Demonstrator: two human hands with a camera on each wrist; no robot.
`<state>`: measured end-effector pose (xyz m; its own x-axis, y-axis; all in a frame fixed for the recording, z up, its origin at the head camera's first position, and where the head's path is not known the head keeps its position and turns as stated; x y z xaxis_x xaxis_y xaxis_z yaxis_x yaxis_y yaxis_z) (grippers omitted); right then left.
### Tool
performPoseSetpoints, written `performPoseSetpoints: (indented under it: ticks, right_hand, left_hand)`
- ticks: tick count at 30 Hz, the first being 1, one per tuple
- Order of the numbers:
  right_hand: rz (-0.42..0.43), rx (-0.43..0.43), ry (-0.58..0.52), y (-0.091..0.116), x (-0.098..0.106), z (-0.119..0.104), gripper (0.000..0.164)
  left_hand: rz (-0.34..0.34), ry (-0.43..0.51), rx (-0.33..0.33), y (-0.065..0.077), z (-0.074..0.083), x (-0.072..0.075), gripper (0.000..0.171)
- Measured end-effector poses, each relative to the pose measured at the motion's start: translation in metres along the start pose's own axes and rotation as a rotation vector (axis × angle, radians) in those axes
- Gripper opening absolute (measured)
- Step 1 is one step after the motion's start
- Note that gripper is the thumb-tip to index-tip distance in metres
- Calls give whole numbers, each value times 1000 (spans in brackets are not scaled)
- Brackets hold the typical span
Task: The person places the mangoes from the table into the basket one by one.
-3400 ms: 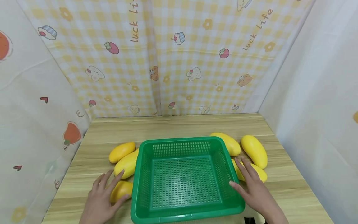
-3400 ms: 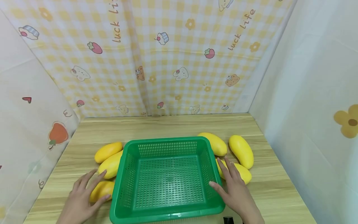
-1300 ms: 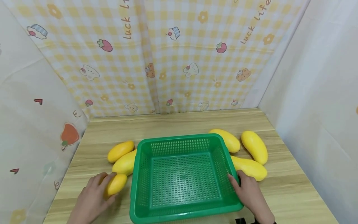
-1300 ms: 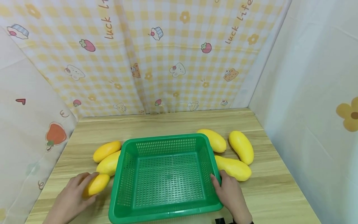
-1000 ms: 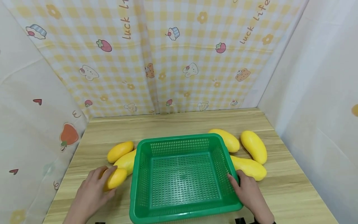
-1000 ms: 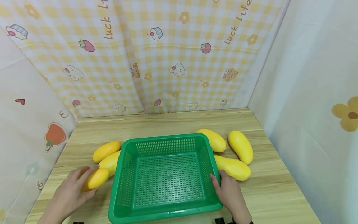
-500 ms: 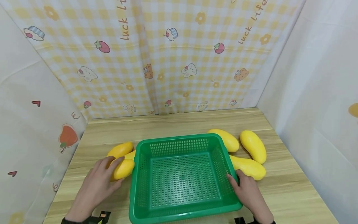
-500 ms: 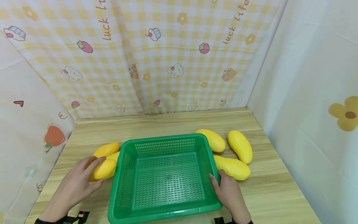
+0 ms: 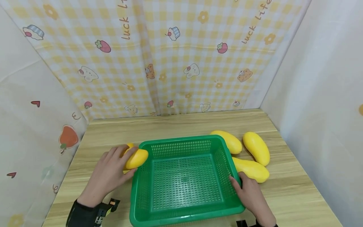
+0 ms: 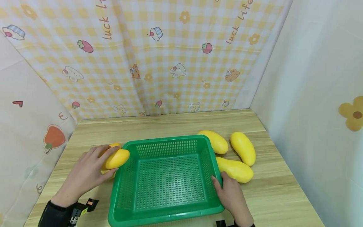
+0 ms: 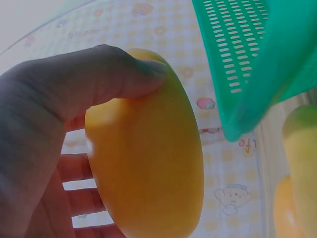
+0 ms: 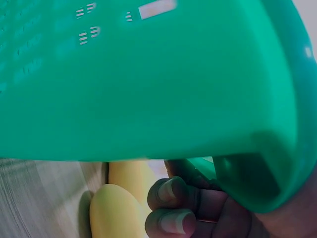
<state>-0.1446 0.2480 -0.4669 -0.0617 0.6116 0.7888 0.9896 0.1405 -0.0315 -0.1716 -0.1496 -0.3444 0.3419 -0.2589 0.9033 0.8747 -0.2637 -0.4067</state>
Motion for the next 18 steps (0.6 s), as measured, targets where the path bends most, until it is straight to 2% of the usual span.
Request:
performPoseSetpoints:
  ticks: [5,18]
  right_hand:
    - [4,-15,-28,1,-2,2,36]
    - [16,-19,-33,1,-1,3,35]
  left_hand:
    - [3,-8,-39,-9,6,-3,77]
    - [-40,15,-73,-32,32,-14,70]
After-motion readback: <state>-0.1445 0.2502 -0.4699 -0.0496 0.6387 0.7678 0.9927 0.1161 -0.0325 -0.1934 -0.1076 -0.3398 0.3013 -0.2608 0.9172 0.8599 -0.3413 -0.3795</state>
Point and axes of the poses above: each hand's wrist, its own y-axis away from the middle knuckle, its own x-axis out of the back of the hand, z = x × y, the point moved 10 cm from there along -y, towards the middle knuckle, and after that the axes turned 15 degrees about x, right-handed, at the moved point
